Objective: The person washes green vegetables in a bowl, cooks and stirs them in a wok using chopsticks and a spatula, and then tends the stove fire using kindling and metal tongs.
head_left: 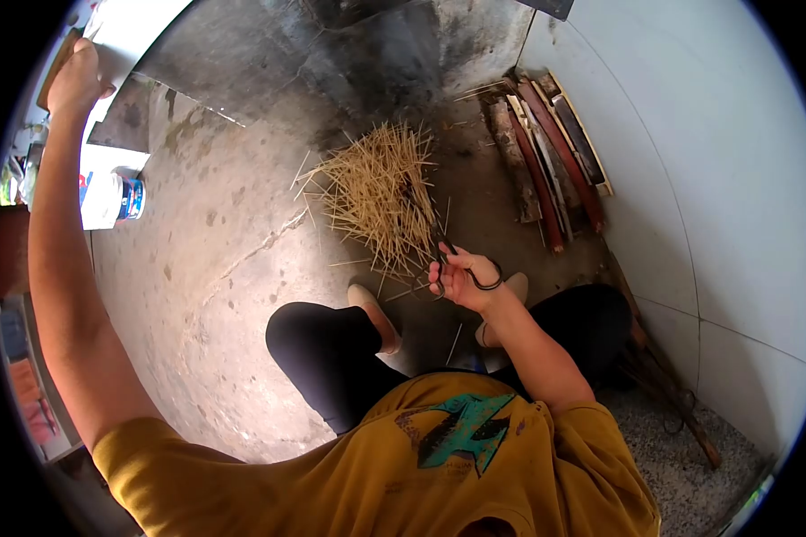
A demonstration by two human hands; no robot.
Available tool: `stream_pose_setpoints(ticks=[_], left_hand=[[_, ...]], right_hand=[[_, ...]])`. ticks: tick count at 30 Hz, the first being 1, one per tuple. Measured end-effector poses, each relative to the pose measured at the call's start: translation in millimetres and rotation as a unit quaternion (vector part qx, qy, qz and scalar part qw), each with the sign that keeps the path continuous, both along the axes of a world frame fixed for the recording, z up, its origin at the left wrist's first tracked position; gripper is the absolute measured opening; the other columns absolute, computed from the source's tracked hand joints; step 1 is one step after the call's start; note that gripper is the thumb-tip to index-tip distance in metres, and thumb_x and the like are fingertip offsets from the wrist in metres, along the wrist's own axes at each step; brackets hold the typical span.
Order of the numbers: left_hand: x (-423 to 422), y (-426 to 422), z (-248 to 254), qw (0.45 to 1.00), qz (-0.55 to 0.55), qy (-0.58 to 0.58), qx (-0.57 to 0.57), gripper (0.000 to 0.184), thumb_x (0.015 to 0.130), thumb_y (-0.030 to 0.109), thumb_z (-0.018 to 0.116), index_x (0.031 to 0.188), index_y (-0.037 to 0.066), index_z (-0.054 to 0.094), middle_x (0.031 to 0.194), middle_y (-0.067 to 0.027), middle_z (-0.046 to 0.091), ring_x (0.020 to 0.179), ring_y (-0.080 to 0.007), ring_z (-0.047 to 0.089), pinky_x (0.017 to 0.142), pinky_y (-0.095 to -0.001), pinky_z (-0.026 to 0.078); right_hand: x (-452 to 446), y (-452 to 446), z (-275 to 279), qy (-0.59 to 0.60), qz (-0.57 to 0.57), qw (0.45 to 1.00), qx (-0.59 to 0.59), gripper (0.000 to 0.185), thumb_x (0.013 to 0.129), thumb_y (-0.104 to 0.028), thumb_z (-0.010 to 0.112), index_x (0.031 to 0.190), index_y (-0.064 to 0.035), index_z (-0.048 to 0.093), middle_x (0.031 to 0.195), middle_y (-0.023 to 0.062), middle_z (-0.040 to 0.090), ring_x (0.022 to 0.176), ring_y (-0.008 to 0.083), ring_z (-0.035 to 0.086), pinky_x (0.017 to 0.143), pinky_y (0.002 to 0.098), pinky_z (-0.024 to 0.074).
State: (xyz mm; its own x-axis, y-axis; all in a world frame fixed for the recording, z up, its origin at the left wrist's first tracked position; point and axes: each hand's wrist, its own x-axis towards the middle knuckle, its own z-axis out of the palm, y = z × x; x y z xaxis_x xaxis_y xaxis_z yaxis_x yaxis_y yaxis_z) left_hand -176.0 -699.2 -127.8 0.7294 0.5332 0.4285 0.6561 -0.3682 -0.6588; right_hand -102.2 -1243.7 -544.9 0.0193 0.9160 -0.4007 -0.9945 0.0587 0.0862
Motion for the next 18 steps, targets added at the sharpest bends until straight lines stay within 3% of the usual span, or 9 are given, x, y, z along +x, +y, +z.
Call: stream_pose_setpoints(ticks=[4,7,10,11,18], left_hand=[[-0.3,-4.3,-2.1,1.000,-0.020,-0.007,0.003,0.041,0.079,0.004,0.064,0.112,0.008,0.039,0.097,-0.0136,0.067,0.092,-0.0287,0.065,0.085,-0.0404,0.049],[3.6,-14.8,-3.3,0.998,-0.010,-0.049,-0.046,0.047,0.076,0.006,0.069,0.113,0.006,0.039,0.096,-0.0151,0.067,0.094,-0.0306,0.065,0.085,-0.0406,0.049],[6.3,-10.1,-3.5,0.997,0.002,-0.063,-0.040,0.052,0.073,0.005,0.072,0.112,0.005,0.039,0.095,-0.0163,0.066,0.095,-0.0319,0.065,0.085,-0.0413,0.050],[5.3,-11.7,-2.9,0.998,0.005,-0.049,-0.029,0.053,0.072,0.005,0.073,0.112,0.005,0.039,0.096,-0.0167,0.066,0.094,-0.0320,0.065,0.085,-0.0416,0.050],[-0.3,-1.5,-1.0,0.999,-0.045,-0.021,-0.008,0.054,0.070,0.004,0.074,0.110,0.004,0.038,0.096,-0.0178,0.066,0.092,-0.0341,0.065,0.083,-0.0432,0.050]], right_hand=[[6.1,2.3,31.1,-0.015,0.034,0.993,-0.113,0.017,0.092,-0.008,0.046,0.106,-0.0105,0.056,0.095,0.0197,0.063,0.083,0.0308,0.063,0.079,0.0470,0.0502],[1.9,14.1,19.8,0.002,0.025,0.996,-0.089,0.008,0.093,-0.012,0.047,0.099,-0.0112,0.051,0.093,0.0182,0.062,0.088,0.0337,0.062,0.076,0.0483,0.0506],[-9.6,20.6,-14.6,-0.040,0.000,0.998,-0.046,0.004,0.094,-0.014,0.046,0.095,-0.0115,0.048,0.081,0.0126,0.060,0.075,0.0293,0.062,0.067,0.0455,0.0513],[-13.6,23.7,-5.5,-0.071,0.001,0.993,-0.097,0.004,0.095,-0.016,0.045,0.094,-0.0130,0.044,0.072,0.0083,0.057,0.064,0.0250,0.059,0.058,0.0423,0.0497],[-38.1,-5.9,30.3,-0.137,0.054,0.976,-0.158,0.007,0.097,-0.021,0.045,0.099,-0.0162,0.041,0.066,0.0053,0.049,0.052,0.0212,0.051,0.048,0.0377,0.0426]])
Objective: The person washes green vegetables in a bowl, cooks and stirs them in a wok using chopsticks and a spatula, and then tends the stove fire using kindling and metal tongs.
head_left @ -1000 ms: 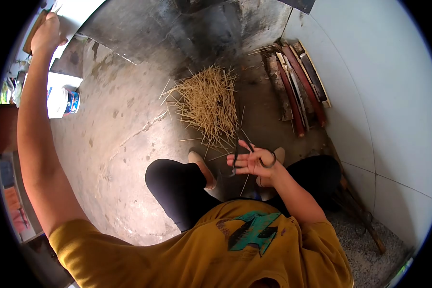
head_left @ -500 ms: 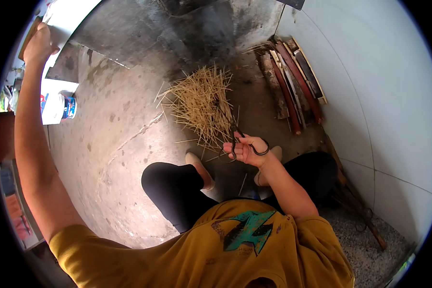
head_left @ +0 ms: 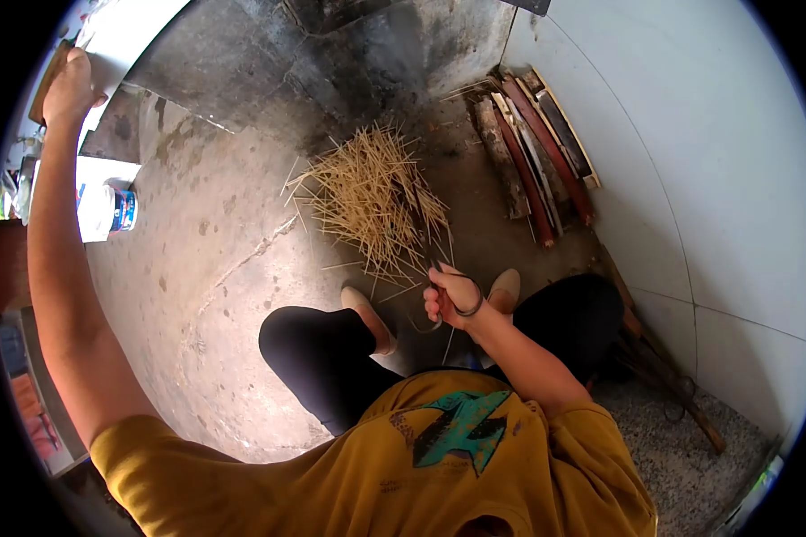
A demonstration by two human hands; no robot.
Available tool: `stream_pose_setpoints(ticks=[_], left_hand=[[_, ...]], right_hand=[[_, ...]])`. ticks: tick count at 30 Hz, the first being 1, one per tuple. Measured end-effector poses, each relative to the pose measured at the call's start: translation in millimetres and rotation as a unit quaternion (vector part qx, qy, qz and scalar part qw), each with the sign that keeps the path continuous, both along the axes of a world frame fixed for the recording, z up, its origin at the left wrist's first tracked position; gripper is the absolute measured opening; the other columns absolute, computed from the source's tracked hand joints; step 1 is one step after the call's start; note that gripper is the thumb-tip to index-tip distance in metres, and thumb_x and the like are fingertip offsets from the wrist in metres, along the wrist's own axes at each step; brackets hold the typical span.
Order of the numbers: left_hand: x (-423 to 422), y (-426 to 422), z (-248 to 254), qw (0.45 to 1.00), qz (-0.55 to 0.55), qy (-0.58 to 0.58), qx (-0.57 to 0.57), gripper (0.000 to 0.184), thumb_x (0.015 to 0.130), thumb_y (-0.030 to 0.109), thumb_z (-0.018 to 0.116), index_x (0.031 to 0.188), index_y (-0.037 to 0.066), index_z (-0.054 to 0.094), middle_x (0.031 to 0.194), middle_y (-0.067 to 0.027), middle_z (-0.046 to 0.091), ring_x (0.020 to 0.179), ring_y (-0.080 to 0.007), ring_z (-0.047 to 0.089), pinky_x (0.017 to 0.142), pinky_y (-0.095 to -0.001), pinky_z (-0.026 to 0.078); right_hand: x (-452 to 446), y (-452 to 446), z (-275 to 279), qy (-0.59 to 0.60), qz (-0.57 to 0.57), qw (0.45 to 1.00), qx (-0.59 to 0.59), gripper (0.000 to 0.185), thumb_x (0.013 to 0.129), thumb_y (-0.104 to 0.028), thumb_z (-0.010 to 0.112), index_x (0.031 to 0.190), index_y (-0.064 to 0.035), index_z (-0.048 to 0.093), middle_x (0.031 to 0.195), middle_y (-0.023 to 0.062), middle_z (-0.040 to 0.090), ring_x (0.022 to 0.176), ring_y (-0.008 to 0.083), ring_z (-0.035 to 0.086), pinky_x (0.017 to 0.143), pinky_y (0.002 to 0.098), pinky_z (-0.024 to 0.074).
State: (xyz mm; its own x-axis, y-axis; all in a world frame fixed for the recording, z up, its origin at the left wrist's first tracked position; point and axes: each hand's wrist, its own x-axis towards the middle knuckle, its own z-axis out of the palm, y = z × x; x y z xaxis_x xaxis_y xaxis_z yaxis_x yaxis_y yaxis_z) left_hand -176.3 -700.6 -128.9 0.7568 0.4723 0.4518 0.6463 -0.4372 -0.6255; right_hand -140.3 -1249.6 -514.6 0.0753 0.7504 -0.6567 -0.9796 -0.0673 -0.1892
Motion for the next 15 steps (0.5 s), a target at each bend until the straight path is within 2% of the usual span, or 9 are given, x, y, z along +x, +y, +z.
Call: stream_pose_setpoints(ticks=[2,4,5,7,9,12,13,15], left_hand=[[7.5,-4.8,3.4,0.960,0.025,-0.186,-0.206,0.053,0.069,0.003,0.073,0.109,0.003,0.037,0.095,-0.0179,0.066,0.092,-0.0355,0.065,0.083,-0.0429,0.049],[8.1,-2.2,3.0,0.951,0.023,-0.209,-0.226,0.051,0.070,0.001,0.070,0.109,0.003,0.037,0.093,-0.0179,0.066,0.091,-0.0357,0.065,0.081,-0.0428,0.049],[4.0,4.9,-1.2,0.979,0.009,-0.139,-0.146,0.049,0.071,0.000,0.068,0.109,0.004,0.037,0.093,-0.0179,0.066,0.089,-0.0352,0.065,0.081,-0.0429,0.049],[3.7,8.8,-3.8,0.993,0.008,-0.086,-0.083,0.048,0.073,-0.001,0.065,0.111,0.005,0.036,0.092,-0.0179,0.066,0.088,-0.0343,0.066,0.079,-0.0433,0.050],[6.7,11.8,-3.6,0.986,0.027,-0.113,-0.117,0.048,0.074,-0.001,0.065,0.112,0.006,0.036,0.093,-0.0179,0.066,0.087,-0.0338,0.066,0.077,-0.0439,0.050],[5.1,31.4,-0.5,0.982,0.036,-0.106,-0.152,0.051,0.073,0.000,0.067,0.112,0.007,0.035,0.095,-0.0180,0.066,0.088,-0.0343,0.066,0.076,-0.0446,0.050],[4.8,29.3,-0.1,0.982,0.039,-0.098,-0.155,0.052,0.072,0.001,0.068,0.112,0.007,0.035,0.095,-0.0180,0.066,0.089,-0.0347,0.066,0.076,-0.0448,0.050],[9.1,2.4,0.5,0.986,0.052,-0.082,-0.135,0.056,0.070,0.001,0.071,0.112,0.007,0.035,0.097,-0.0179,0.066,0.091,-0.0358,0.065,0.077,-0.0451,0.051]], right_hand=[[-3.4,-16.5,10.8,-0.013,0.014,1.000,0.002,0.007,0.097,-0.022,0.044,0.099,-0.0162,0.041,0.065,0.0047,0.048,0.050,0.0209,0.049,0.046,0.0376,0.0416],[-7.3,-36.9,24.2,-0.030,0.029,0.999,-0.009,0.015,0.099,-0.022,0.041,0.113,-0.0170,0.041,0.065,0.0048,0.048,0.049,0.0193,0.049,0.045,0.0349,0.0414],[-6.8,-46.1,39.0,-0.043,0.044,0.998,-0.022,0.021,0.099,-0.022,0.040,0.119,-0.0180,0.041,0.064,0.0047,0.048,0.048,0.0183,0.049,0.045,0.0338,0.0413],[-6.1,-67.7,62.9,-0.070,0.064,0.995,-0.025,0.030,0.100,-0.021,0.039,0.129,-0.0189,0.038,0.064,0.0046,0.049,0.048,0.0171,0.048,0.043,0.0321,0.0413],[-6.9,-87.2,76.9,-0.099,0.074,0.992,-0.004,0.036,0.100,-0.021,0.039,0.136,-0.0187,0.034,0.064,0.0048,0.049,0.047,0.0165,0.048,0.042,0.0309,0.0416],[-13.4,-94.6,78.7,-0.121,0.090,0.988,-0.021,0.038,0.100,-0.020,0.039,0.137,-0.0183,0.034,0.064,0.0047,0.048,0.047,0.0166,0.048,0.043,0.0322,0.0412],[-17.6,-90.0,57.8,-0.085,0.092,0.991,-0.047,0.031,0.100,-0.021,0.041,0.131,-0.0190,0.040,0.065,0.0045,0.048,0.048,0.0171,0.047,0.045,0.0325,0.0420],[-15.7,-67.1,7.4,-0.010,0.035,0.999,-0.008,0.017,0.099,-0.022,0.043,0.116,-0.0170,0.042,0.065,0.0042,0.048,0.051,0.0185,0.050,0.046,0.0335,0.0438]])
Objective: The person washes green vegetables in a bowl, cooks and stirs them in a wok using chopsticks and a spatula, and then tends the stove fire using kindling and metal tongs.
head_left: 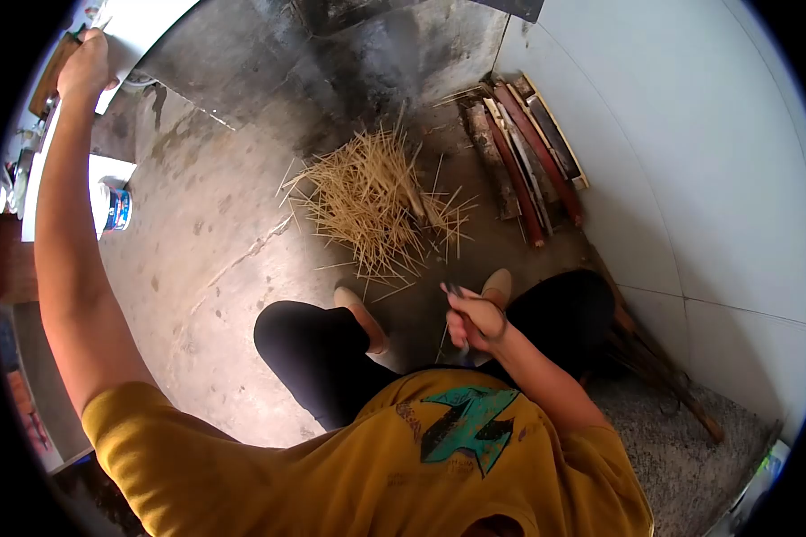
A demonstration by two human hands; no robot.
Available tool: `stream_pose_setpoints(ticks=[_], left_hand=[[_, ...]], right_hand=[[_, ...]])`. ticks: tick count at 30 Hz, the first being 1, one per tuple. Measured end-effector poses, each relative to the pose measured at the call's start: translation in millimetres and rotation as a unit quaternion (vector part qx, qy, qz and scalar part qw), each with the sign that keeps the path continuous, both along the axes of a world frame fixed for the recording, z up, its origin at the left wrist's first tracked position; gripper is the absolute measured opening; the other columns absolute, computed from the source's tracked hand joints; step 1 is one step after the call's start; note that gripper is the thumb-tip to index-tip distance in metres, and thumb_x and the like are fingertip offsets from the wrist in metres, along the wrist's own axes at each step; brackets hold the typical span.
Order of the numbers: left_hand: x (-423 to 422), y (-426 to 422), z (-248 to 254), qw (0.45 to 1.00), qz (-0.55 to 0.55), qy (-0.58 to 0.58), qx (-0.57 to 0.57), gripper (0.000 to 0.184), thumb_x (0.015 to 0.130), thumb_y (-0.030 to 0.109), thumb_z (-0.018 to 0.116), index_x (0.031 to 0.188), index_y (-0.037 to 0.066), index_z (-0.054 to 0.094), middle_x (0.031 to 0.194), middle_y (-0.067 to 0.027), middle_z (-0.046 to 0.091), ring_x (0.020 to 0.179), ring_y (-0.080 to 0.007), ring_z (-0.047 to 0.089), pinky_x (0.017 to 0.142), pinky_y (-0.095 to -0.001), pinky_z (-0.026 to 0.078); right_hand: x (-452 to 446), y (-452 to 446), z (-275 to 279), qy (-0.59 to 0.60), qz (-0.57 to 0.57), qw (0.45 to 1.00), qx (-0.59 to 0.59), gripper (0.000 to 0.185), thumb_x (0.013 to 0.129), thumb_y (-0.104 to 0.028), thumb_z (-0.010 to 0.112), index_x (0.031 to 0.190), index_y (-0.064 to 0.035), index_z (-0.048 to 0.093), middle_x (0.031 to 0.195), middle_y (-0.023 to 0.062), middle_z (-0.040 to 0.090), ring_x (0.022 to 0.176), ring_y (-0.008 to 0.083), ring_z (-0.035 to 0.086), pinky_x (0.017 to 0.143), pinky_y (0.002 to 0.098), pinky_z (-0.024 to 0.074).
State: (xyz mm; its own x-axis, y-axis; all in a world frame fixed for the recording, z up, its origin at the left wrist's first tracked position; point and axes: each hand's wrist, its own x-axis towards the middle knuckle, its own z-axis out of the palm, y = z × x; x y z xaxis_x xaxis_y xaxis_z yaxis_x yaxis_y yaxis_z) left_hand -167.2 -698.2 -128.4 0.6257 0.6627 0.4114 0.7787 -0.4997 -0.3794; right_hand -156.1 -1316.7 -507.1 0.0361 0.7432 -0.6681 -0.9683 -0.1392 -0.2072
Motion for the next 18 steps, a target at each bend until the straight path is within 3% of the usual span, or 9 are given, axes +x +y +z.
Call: stream_pose_setpoints(ticks=[1,4,7,10,13,17,18], left_hand=[[0.7,-5.5,1.0,1.000,0.003,0.006,0.009,0.057,0.069,0.001,0.072,0.112,0.007,0.035,0.098,-0.0179,0.066,0.091,-0.0361,0.065,0.078,-0.0452,0.051],[-0.5,-2.1,0.2,1.000,0.002,0.003,0.016,0.060,0.067,0.002,0.075,0.112,0.007,0.035,0.101,-0.0178,0.065,0.094,-0.0359,0.064,0.079,-0.0454,0.051],[-0.1,-13.6,-1.2,1.000,0.002,-0.006,0.021,0.061,0.067,0.003,0.076,0.112,0.007,0.035,0.105,-0.0175,0.065,0.097,-0.0360,0.063,0.080,-0.0454,0.051],[-0.3,-9.8,-1.8,1.000,-0.005,0.008,0.029,0.060,0.067,0.004,0.076,0.111,0.007,0.035,0.106,-0.0170,0.065,0.097,-0.0359,0.063,0.081,-0.0452,0.051],[0.0,-11.9,-1.8,1.000,-0.003,-0.008,0.020,0.059,0.068,0.004,0.075,0.111,0.006,0.036,0.105,-0.0167,0.065,0.096,-0.0358,0.063,0.081,-0.0450,0.050],[3.8,-17.0,-0.3,0.999,0.014,0.026,0.042,0.056,0.069,0.002,0.072,0.111,0.007,0.036,0.103,-0.0167,0.066,0.095,-0.0357,0.064,0.080,-0.0447,0.051],[3.0,-18.6,-0.7,0.999,0.012,0.025,0.041,0.055,0.070,0.001,0.072,0.111,0.007,0.036,0.103,-0.0167,0.066,0.094,-0.0357,0.064,0.080,-0.0446,0.051]], right_hand=[[3.7,10.8,-18.6,0.039,-0.026,0.999,0.020,0.011,0.099,-0.022,0.044,0.108,-0.0160,0.044,0.065,0.0041,0.048,0.052,0.0192,0.051,0.047,0.0340,0.0447],[8.3,30.9,-47.1,0.092,-0.031,0.994,0.046,0.013,0.099,-0.025,0.045,0.108,-0.0172,0.043,0.071,0.0067,0.056,0.059,0.0206,0.056,0.051,0.0374,0.0473],[14.1,33.6,-60.1,0.102,-0.030,0.990,0.094,0.014,0.098,-0.019,0.045,0.111,-0.0176,0.042,0.090,0.0158,0.063,0.077,0.0278,0.064,0.060,0.0425,0.0514],[24.2,37.6,-28.9,0.111,0.019,0.991,0.071,0.022,0.096,-0.009,0.042,0.115,-0.0179,0.040,0.114,0.0265,0.058,0.101,0.0390,0.061,0.071,0.0490,0.0523],[20.5,28.7,-24.8,0.126,0.037,0.988,0.075,0.035,0.092,0.000,0.039,0.121,-0.0185,0.036,0.126,0.0324,0.048,0.113,0.0457,0.053,0.078,0.0536,0.0500],[27.4,32.9,-43.6,0.225,-0.039,0.964,0.135,0.036,0.091,-0.001,0.041,0.122,-0.0171,0.036,0.127,0.0318,0.048,0.114,0.0428,0.054,0.077,0.0516,0.0500],[29.1,37.7,-40.6,0.149,-0.047,0.983,0.099,0.023,0.093,-0.007,0.042,0.115,-0.0151,0.040,0.107,0.0235,0.061,0.096,0.0352,0.063,0.068,0.0448,0.0512]])
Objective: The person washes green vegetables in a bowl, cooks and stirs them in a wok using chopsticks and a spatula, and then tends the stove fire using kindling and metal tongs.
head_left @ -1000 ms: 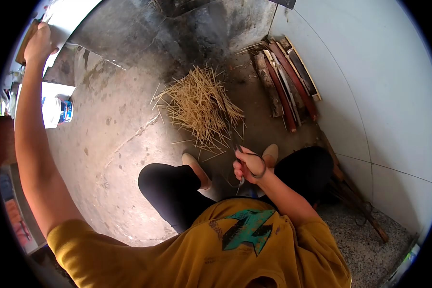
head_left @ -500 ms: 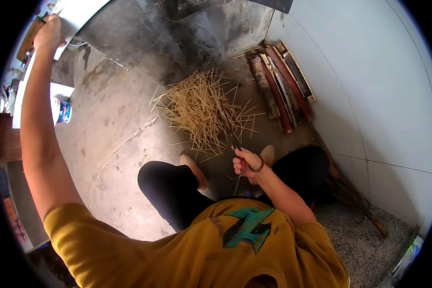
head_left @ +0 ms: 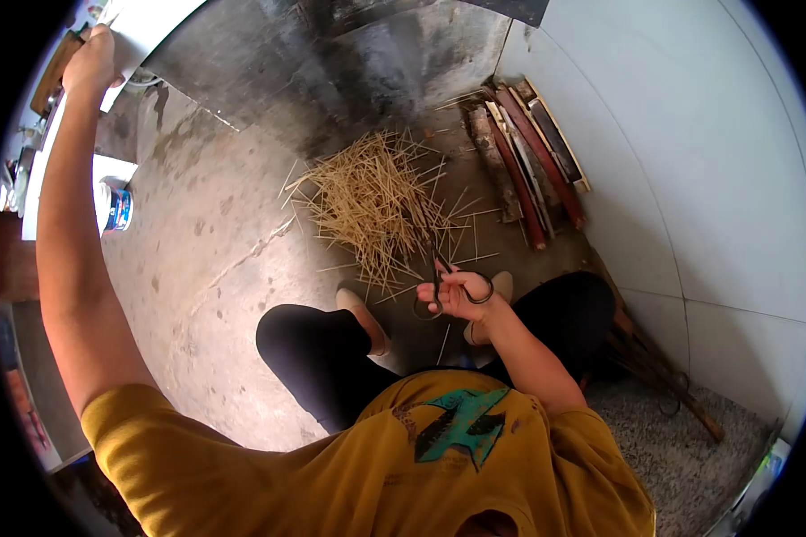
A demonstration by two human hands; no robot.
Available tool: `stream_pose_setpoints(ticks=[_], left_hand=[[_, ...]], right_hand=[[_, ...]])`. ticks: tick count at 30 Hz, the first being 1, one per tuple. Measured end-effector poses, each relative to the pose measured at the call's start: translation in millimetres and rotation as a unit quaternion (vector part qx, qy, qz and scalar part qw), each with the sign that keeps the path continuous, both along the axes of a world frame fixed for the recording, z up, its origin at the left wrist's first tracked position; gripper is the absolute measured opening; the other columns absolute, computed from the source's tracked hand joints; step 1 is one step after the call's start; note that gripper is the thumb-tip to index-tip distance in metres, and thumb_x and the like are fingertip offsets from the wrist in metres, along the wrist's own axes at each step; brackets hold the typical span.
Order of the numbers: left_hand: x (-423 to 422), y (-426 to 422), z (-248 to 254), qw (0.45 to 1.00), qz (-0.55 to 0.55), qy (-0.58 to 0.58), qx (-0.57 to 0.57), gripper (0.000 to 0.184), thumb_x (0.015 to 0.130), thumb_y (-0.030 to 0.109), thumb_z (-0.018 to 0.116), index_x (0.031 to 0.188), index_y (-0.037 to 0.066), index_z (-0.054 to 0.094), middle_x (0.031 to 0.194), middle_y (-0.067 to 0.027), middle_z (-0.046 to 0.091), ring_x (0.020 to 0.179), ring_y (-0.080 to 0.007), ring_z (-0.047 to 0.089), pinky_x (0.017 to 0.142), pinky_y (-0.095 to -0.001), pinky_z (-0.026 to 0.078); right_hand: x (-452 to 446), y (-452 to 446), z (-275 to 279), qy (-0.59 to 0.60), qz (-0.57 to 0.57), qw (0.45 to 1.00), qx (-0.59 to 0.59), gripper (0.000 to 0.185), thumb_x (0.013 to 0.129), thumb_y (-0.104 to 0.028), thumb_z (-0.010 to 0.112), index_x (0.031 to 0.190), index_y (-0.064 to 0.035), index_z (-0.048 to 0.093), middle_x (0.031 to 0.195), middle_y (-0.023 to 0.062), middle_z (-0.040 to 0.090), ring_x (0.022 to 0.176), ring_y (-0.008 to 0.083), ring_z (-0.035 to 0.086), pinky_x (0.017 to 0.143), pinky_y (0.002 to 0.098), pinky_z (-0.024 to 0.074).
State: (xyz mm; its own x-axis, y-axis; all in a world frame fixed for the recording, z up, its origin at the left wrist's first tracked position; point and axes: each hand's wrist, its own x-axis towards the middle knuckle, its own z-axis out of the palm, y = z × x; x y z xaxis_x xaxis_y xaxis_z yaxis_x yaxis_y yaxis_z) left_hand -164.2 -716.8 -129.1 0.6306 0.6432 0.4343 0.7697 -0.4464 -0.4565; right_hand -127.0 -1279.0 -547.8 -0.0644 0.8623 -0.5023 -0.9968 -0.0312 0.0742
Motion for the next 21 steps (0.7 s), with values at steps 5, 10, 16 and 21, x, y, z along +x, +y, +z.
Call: stream_pose_setpoints(ticks=[5,10,16,21], left_hand=[[1.0,3.9,0.0,0.999,-0.008,-0.037,-0.017,0.053,0.070,-0.003,0.070,0.110,0.006,0.037,0.103,-0.0185,0.066,0.094,-0.0362,0.064,0.078,-0.0450,0.051],[0.1,-3.2,-1.2,1.000,-0.022,-0.004,0.019,0.051,0.066,-0.005,0.071,0.106,0.001,0.041,0.101,-0.0227,0.065,0.093,-0.0372,0.065,0.078,-0.0448,0.052],[-0.2,-3.8,-1.2,0.998,-0.042,0.015,0.044,0.051,0.067,-0.002,0.073,0.106,0.001,0.041,0.100,-0.0211,0.065,0.094,-0.0375,0.064,0.076,-0.0455,0.052],[-1.1,-6.2,-1.6,0.997,-0.051,0.013,0.062,0.053,0.062,0.001,0.078,0.103,0.000,0.043,0.098,-0.0213,0.065,0.090,-0.0363,0.065,0.074,-0.0435,0.053]], right_hand=[[-5.0,-3.2,21.6,-0.182,0.055,0.979,-0.074,0.012,0.097,-0.017,0.042,0.109,-0.0143,0.043,0.067,0.0062,0.052,0.053,0.0190,0.052,0.048,0.0359,0.0452],[-28.2,-56.4,85.8,-0.275,0.110,0.953,-0.060,0.047,0.097,-0.017,0.043,0.142,-0.0163,0.028,0.066,0.0054,0.052,0.047,0.0162,0.051,0.042,0.0304,0.0426],[-26.0,-69.7,106.6,-0.440,0.182,0.874,-0.096,0.058,0.095,-0.006,0.039,0.149,-0.0150,0.019,0.060,0.0041,0.051,0.046,0.0120,0.052,0.046,0.0254,0.0467],[-47.2,-106.4,68.7,-0.600,0.160,0.781,-0.062,0.063,0.092,-0.005,0.044,0.149,-0.0143,0.019,0.067,0.0028,0.053,0.050,0.0105,0.052,0.050,0.0250,0.0455]])
